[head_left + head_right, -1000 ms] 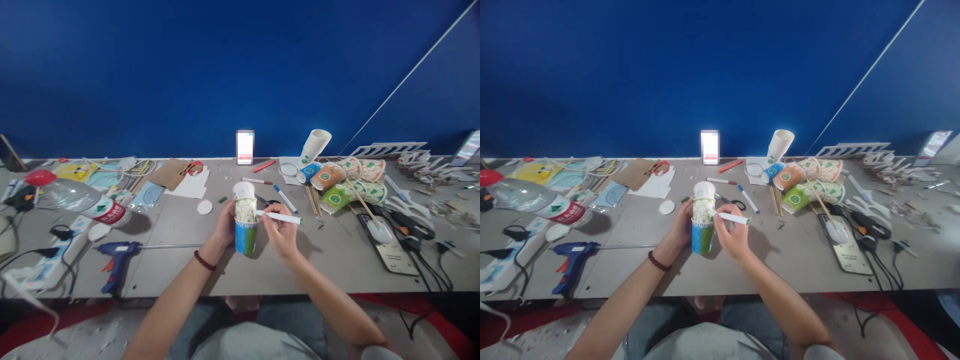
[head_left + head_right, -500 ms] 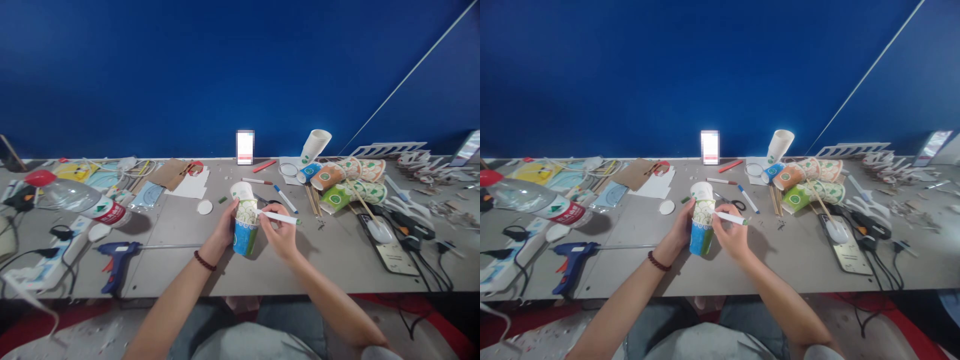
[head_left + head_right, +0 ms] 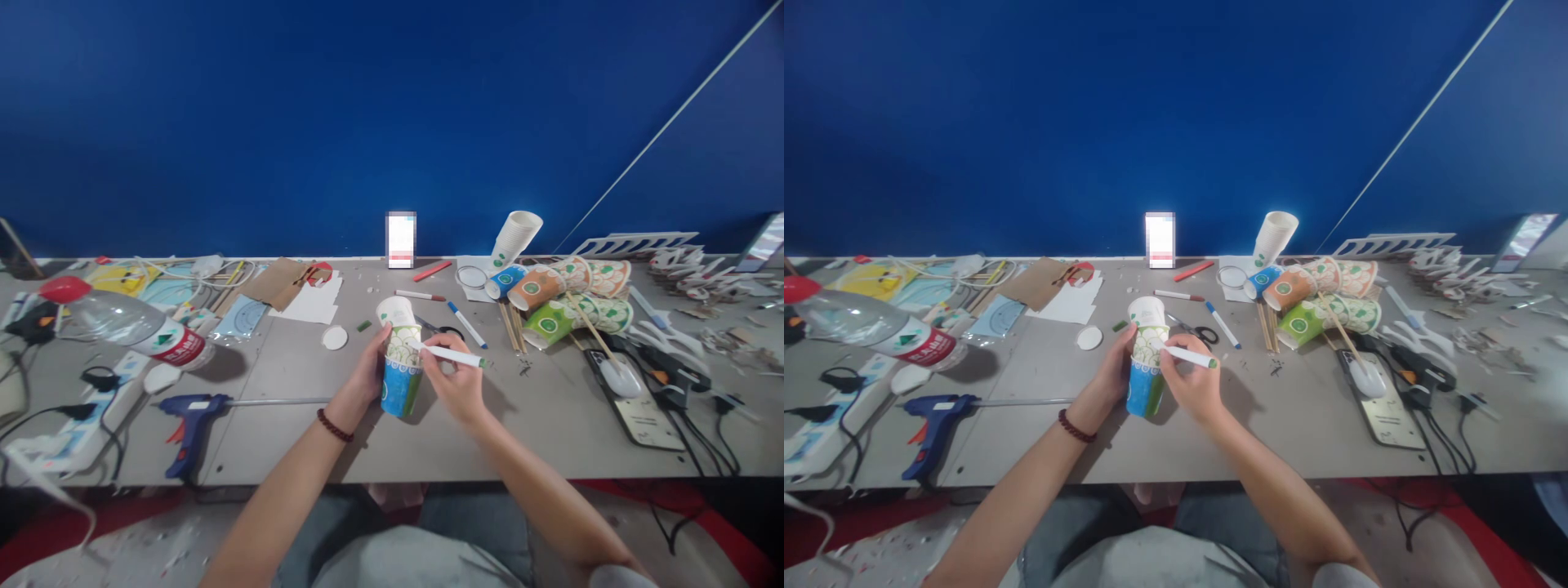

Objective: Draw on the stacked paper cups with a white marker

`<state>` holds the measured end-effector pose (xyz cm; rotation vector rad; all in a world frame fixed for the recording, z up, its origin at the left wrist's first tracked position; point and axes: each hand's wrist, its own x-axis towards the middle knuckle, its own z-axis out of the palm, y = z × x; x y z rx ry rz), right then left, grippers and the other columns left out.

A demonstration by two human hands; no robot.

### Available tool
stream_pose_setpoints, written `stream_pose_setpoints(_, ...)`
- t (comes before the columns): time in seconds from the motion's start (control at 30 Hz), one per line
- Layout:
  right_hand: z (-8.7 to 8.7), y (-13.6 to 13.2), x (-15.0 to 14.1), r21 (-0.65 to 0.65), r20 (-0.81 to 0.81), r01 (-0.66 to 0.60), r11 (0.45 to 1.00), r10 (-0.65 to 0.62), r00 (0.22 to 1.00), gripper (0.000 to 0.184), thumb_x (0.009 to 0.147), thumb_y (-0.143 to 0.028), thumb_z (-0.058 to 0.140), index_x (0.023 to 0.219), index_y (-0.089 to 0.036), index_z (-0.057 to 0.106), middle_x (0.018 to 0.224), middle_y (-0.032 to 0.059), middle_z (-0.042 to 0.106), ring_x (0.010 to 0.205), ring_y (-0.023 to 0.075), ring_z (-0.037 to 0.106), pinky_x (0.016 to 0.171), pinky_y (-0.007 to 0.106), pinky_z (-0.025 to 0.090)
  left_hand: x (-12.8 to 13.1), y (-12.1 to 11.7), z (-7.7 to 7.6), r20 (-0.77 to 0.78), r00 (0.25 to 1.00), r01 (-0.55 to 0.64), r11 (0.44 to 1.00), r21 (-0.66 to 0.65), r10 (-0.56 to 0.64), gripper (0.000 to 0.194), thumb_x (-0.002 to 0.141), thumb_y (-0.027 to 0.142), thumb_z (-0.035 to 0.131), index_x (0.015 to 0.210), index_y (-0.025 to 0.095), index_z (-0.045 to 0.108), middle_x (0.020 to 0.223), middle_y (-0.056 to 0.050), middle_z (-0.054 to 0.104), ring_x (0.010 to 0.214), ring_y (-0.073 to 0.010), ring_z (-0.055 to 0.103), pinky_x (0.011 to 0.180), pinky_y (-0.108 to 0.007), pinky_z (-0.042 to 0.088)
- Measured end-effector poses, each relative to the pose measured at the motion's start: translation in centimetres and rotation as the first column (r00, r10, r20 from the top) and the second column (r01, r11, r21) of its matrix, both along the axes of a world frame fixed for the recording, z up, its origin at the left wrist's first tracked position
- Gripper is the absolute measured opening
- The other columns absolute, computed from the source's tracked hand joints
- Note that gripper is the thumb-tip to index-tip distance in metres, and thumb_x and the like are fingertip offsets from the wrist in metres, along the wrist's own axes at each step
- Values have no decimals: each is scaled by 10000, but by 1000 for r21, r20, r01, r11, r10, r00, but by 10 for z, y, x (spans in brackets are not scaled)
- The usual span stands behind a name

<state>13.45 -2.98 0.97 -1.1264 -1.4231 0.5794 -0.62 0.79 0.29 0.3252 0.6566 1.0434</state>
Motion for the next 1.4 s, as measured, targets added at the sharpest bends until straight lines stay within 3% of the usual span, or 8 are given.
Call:
stream_pose_setpoints(0.87, 0, 1, 2, 16, 3, -9, 1000, 9, 1000, 24, 814, -188, 581, 805, -211, 576, 743, 6, 602, 648, 146, 562, 617, 288, 467, 1, -1, 0, -6, 999, -47, 999, 16, 47, 256, 792, 394, 698, 845, 143, 688, 660, -15, 667, 569, -152, 606, 607, -275, 464)
stream_pose_setpoints(1.4, 5, 0, 3, 43, 7, -14, 999, 14, 1000, 60, 795, -163, 561, 767, -215, 569, 714, 3, 604, 639, 148, 557, 613, 293, 465, 1, 0, 0, -37, 997, -69, 997, 27, 70, 288, 785, 404, 698, 869, 129, 692, 704, -37, 689, 613, -174, 626, 620, -283, 463)
